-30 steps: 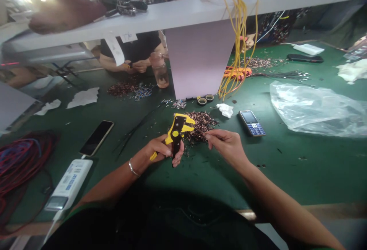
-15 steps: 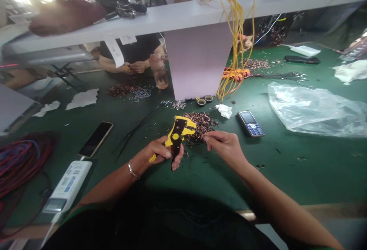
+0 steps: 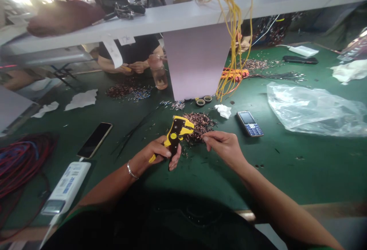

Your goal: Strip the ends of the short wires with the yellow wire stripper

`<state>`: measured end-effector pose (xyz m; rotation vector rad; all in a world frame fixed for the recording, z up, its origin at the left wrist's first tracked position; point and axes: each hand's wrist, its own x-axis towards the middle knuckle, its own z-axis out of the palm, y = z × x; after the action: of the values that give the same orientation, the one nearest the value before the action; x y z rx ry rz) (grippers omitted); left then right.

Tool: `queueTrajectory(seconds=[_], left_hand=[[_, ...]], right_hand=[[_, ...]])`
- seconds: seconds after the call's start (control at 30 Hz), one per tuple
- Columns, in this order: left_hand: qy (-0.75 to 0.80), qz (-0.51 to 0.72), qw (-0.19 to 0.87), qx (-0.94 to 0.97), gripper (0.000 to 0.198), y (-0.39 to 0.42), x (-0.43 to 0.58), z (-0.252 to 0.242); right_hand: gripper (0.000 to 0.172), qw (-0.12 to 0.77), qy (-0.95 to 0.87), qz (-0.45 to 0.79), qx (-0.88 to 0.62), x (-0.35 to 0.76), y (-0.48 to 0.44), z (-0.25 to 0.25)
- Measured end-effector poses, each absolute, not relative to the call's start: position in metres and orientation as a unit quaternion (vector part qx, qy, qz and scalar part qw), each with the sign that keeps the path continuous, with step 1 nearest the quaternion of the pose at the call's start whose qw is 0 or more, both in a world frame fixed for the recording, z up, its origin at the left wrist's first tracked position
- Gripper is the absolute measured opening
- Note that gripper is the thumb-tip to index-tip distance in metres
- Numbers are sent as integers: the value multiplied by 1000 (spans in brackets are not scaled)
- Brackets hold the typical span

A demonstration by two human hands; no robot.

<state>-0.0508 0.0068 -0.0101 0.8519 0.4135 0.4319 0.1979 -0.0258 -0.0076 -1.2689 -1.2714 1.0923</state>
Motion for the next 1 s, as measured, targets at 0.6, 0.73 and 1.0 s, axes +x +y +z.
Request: queueTrajectory(seconds=[0.6, 0.73, 1.0], left_hand=[[231, 228, 849, 416, 18, 3, -49, -9], [245, 234, 842, 420, 17, 0, -47, -5], [298, 261, 821, 411, 13, -2, -45, -9]], right_hand=[[16, 486, -529, 449, -532, 199, -26, -6], [16, 481, -531, 449, -533, 198, -25, -6], [19, 461, -541, 459, -532, 195, -24, -10]])
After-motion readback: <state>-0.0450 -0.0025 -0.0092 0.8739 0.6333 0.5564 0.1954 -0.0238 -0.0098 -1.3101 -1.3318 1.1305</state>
